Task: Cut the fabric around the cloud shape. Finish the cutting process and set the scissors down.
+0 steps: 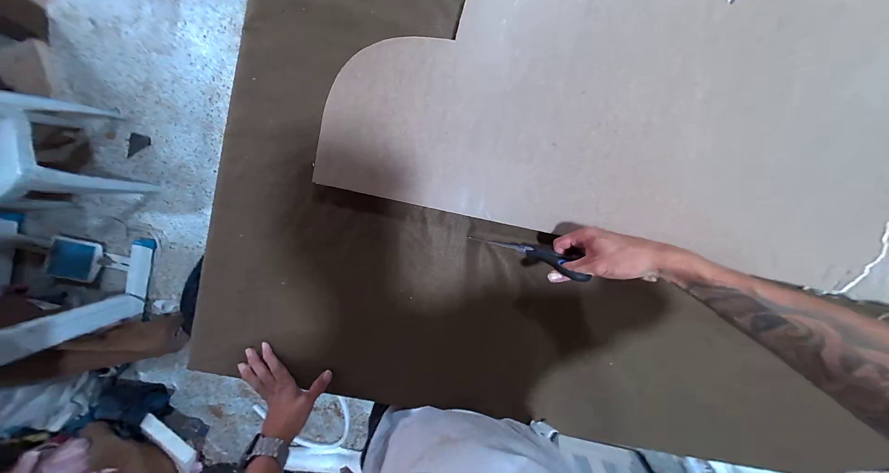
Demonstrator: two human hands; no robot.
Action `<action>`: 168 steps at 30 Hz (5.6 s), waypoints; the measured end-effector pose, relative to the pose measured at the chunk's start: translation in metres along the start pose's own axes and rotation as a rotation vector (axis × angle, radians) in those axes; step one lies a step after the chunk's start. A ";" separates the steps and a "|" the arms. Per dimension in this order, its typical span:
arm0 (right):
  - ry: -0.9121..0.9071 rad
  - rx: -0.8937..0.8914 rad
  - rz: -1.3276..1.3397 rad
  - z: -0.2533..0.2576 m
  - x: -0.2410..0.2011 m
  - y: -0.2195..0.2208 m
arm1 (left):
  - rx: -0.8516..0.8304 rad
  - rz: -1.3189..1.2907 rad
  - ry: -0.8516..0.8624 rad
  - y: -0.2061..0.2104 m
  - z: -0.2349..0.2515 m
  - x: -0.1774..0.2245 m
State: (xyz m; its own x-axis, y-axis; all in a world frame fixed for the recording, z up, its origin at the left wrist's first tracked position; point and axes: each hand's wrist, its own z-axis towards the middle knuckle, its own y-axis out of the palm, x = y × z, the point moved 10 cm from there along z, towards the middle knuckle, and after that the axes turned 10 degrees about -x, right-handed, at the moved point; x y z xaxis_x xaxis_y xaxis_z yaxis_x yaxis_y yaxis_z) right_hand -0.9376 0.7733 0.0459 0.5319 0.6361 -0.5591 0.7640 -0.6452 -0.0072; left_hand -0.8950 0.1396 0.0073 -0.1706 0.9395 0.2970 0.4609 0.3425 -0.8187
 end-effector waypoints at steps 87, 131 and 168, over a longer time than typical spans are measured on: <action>0.059 0.148 0.069 0.203 -0.291 0.051 | 0.075 0.178 0.201 -0.142 0.256 0.032; 0.199 0.954 0.690 0.263 -0.368 0.151 | 0.047 0.229 0.160 -0.139 0.246 0.038; 0.220 1.103 0.905 0.290 -0.393 0.056 | -1.606 0.132 0.249 -0.159 0.299 0.036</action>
State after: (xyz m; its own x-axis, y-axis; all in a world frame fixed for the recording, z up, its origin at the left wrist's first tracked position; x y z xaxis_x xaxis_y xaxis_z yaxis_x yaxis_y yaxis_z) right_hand -1.2096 0.3647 0.0249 0.7937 -0.1753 -0.5825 -0.4720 -0.7815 -0.4080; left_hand -1.2346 0.1176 0.0013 0.0050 0.8837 0.4680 0.8695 -0.2350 0.4345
